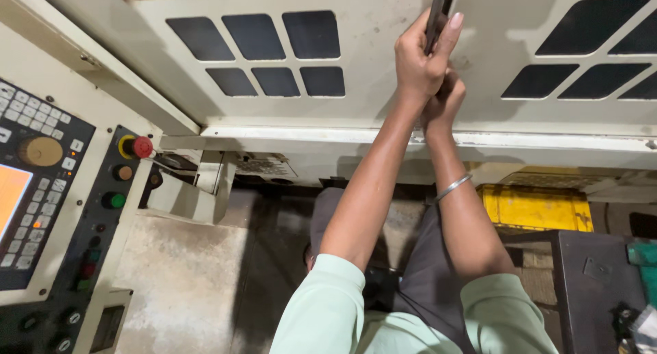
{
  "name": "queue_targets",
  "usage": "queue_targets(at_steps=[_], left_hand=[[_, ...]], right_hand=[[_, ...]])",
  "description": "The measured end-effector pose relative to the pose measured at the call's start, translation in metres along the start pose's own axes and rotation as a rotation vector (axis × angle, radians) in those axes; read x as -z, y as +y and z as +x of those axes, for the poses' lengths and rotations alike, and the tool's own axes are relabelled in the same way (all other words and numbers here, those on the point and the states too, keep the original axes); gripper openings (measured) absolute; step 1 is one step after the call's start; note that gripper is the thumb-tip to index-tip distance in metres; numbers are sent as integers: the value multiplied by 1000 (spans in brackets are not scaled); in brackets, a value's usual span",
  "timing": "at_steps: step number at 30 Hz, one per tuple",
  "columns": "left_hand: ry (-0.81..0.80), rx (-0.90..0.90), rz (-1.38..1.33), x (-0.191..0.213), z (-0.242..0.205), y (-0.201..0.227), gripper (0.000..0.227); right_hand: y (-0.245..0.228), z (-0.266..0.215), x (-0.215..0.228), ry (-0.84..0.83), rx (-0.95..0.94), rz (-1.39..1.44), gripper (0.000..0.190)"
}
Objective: The person sits on the floor and uses a white marker to rub the surface of a machine door, then opens the door to wipe the interior with a cloth. The person repeats the rubbing and wiping actions on the door and interior surfaces.
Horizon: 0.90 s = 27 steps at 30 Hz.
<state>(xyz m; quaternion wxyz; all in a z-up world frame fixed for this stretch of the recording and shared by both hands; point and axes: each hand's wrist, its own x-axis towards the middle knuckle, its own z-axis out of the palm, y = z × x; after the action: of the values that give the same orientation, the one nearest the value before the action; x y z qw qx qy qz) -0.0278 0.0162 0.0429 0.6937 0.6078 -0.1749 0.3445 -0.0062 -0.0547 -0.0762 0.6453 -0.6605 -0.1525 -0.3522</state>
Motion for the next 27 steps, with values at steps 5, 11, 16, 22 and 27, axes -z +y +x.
queue_targets(at_steps=[5, 11, 16, 22, 27], left_hand=[[47, -51, 40, -2, -6, -1, 33], [48, -101, 59, -3, -3, -1, 29], [64, -84, 100, -3, -6, -3, 26], [36, -59, 72, -1, -5, -2, 24], [30, -25, 26, -1, -10, -7, 22]], right_hand=[[6, -7, 1, 6, -11, 8, 31], [3, -3, -1, 40, 52, -110, 26], [-3, -4, -3, 42, 129, -176, 24], [-7, -3, -6, 78, 67, -196, 17], [-1, -9, 0, 38, 26, -123, 19]])
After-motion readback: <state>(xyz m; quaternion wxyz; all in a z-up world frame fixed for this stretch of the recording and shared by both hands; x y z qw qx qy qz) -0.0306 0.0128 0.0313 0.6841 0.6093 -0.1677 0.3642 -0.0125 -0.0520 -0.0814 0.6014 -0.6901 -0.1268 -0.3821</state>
